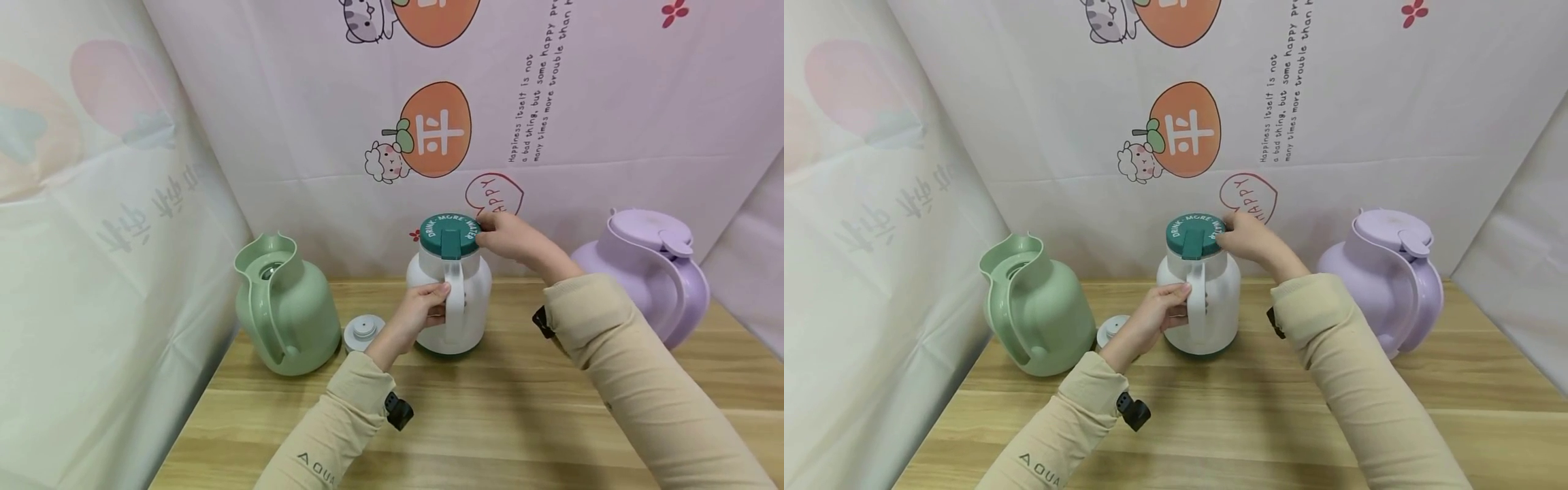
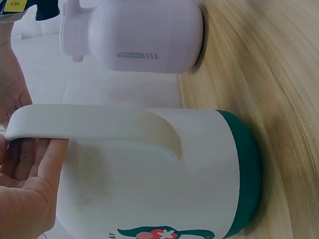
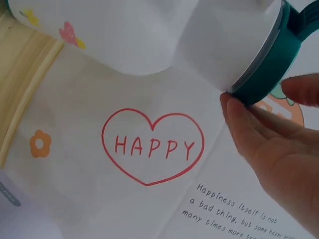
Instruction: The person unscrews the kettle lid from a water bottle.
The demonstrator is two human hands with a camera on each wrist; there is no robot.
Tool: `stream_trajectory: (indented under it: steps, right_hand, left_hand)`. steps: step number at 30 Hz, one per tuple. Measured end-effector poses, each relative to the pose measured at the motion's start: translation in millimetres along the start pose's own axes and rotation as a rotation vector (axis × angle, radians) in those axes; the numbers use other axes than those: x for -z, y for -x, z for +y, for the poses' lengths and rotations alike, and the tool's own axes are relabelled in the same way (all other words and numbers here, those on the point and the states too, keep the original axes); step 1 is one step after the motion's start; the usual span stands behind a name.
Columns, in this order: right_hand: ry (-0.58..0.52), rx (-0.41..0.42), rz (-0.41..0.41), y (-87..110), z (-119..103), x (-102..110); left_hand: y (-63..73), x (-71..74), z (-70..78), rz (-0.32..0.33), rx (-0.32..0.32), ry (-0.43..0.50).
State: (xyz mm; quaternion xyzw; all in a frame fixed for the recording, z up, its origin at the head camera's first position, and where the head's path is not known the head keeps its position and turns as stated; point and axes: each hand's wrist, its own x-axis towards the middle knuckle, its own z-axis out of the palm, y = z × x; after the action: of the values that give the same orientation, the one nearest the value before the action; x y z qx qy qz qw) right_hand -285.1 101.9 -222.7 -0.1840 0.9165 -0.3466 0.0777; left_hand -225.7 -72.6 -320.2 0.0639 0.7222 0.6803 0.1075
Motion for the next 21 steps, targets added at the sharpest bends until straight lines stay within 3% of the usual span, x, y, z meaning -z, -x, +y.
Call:
stream_trajectory:
  steps: [8, 12, 16, 21]
  right_hand:
    - [0.175, -0.134, 0.036, -4.4, -22, -12]
    - [0.27, -0.142, 0.028, -7.7, -27, -15]
    - [0.209, -0.094, 0.008, -8.6, -24, -11]
    - [0.092, -0.092, -0.017, -4.9, -18, -2]
  left_hand:
    - [0.4, 0.2, 0.1, 0.0, -0.001, 0.003]
    - [0.4, 0.7, -0.4, -0.004, 0.007, -0.001]
    - [1.1, 1.1, 0.1, 0.0, 0.015, -0.003]
    - [1.5, 1.3, 1.0, 0.005, 0.008, -0.011]
